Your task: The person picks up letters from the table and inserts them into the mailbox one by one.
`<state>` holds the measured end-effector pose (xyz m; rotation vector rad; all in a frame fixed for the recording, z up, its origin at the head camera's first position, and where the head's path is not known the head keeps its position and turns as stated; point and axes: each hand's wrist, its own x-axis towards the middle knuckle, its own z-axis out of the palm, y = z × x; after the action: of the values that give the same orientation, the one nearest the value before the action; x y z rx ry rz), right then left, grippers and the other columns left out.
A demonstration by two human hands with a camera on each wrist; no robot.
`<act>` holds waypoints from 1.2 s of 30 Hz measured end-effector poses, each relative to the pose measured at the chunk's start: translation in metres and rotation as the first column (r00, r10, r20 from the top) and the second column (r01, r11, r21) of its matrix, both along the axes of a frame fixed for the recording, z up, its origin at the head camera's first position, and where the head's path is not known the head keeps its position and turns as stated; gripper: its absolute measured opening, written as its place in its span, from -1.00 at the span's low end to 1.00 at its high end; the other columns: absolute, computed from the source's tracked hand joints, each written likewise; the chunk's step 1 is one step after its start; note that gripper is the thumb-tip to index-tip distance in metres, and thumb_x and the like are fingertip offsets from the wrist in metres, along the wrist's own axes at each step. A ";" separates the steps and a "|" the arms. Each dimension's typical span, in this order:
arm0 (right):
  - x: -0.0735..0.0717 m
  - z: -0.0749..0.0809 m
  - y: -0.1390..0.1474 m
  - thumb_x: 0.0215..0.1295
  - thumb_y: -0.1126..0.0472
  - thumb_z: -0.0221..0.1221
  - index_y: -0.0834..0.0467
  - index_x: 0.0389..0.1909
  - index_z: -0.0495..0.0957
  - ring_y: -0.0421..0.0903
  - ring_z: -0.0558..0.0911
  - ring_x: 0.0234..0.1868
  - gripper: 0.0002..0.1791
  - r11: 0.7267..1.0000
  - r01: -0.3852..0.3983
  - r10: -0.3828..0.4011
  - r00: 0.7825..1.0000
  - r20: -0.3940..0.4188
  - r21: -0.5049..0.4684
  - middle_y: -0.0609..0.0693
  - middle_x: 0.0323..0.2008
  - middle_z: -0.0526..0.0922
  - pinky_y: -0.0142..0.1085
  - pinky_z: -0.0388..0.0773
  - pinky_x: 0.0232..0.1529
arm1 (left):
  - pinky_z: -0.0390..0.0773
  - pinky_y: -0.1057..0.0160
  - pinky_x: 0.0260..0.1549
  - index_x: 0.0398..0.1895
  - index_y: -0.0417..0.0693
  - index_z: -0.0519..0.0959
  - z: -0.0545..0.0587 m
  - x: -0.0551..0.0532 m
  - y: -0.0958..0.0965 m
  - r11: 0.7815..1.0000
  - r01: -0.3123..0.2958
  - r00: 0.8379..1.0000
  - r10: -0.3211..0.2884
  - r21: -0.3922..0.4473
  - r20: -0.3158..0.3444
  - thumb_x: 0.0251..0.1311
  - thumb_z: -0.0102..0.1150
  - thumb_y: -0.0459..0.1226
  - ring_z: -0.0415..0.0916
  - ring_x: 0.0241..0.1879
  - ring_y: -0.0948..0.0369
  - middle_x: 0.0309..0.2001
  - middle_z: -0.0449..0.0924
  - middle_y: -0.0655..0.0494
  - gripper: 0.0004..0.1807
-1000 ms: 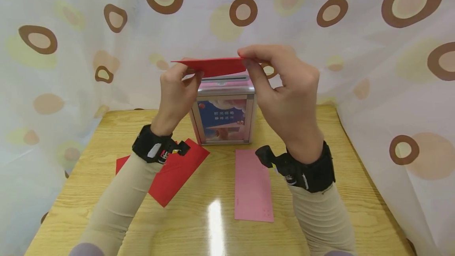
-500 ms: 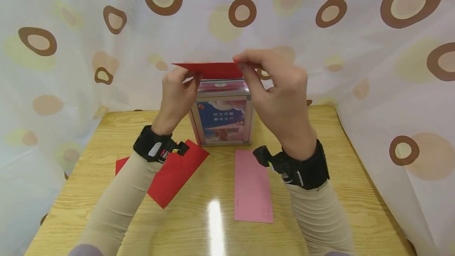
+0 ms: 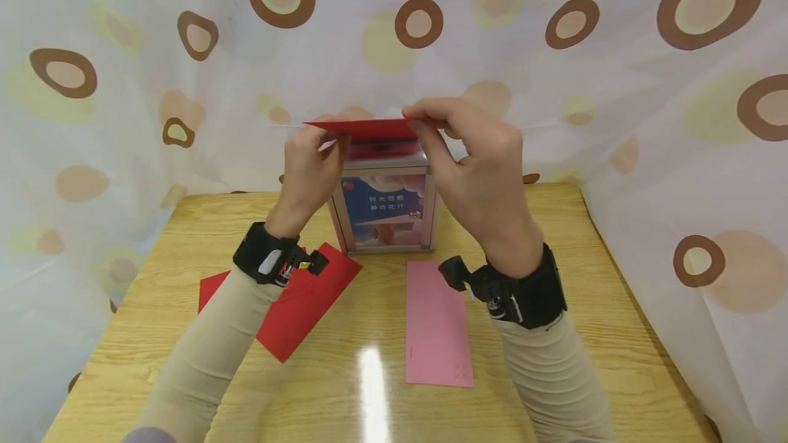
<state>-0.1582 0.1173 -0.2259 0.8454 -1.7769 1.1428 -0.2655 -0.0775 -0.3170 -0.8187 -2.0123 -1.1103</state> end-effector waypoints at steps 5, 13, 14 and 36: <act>-0.002 -0.002 0.001 0.19 0.56 0.17 0.44 -0.27 0.63 -0.06 0.63 -0.27 -0.88 0.999 0.037 -0.037 0.999 -0.007 0.019 0.18 -0.35 0.67 -0.25 0.62 -0.01 | 0.64 0.21 -0.05 -0.11 -0.24 0.57 0.003 0.004 -0.001 1.000 0.013 1.000 -0.014 0.015 0.015 0.32 0.06 -0.48 0.60 -0.02 0.17 -0.11 0.66 -0.13 -0.84; 0.000 0.001 -0.001 0.19 0.60 0.14 0.47 -0.28 0.62 -0.04 0.60 -0.28 -0.88 1.000 0.016 -0.017 1.000 0.009 0.006 0.23 -0.35 0.63 -0.28 0.63 -0.02 | 0.64 0.20 -0.06 -0.09 -0.23 0.60 0.030 0.028 -0.002 0.990 0.069 0.997 -0.064 0.126 -0.042 0.30 0.08 -0.47 0.60 -0.05 0.17 -0.13 0.66 -0.09 -0.82; 0.000 0.001 0.000 0.19 0.60 0.14 0.48 -0.28 0.61 -0.04 0.60 -0.27 -0.88 1.000 0.020 -0.020 1.000 0.009 0.013 0.24 -0.35 0.64 -0.28 0.62 -0.01 | 0.65 0.20 -0.06 -0.10 -0.23 0.61 0.035 0.032 -0.002 0.988 0.070 0.996 -0.061 0.140 -0.068 0.29 0.08 -0.47 0.61 -0.07 0.18 -0.15 0.67 -0.08 -0.82; -0.019 -0.012 0.007 0.18 0.49 0.23 0.43 -0.32 0.66 -0.07 0.61 -0.27 -0.92 0.988 0.133 -0.136 0.990 -0.038 -0.075 0.26 -0.28 0.61 -0.30 0.64 -0.07 | 0.66 0.29 -0.15 -0.21 -0.31 0.66 0.061 0.058 -0.009 0.973 0.116 0.949 -0.050 0.199 -0.310 0.24 0.18 -0.45 0.58 -0.16 0.21 -0.25 0.65 -0.15 -0.88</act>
<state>-0.1772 0.1238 -0.2382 0.6914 -1.7199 1.0866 -0.2079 -0.0869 -0.2557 -0.9069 -1.5862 -1.1491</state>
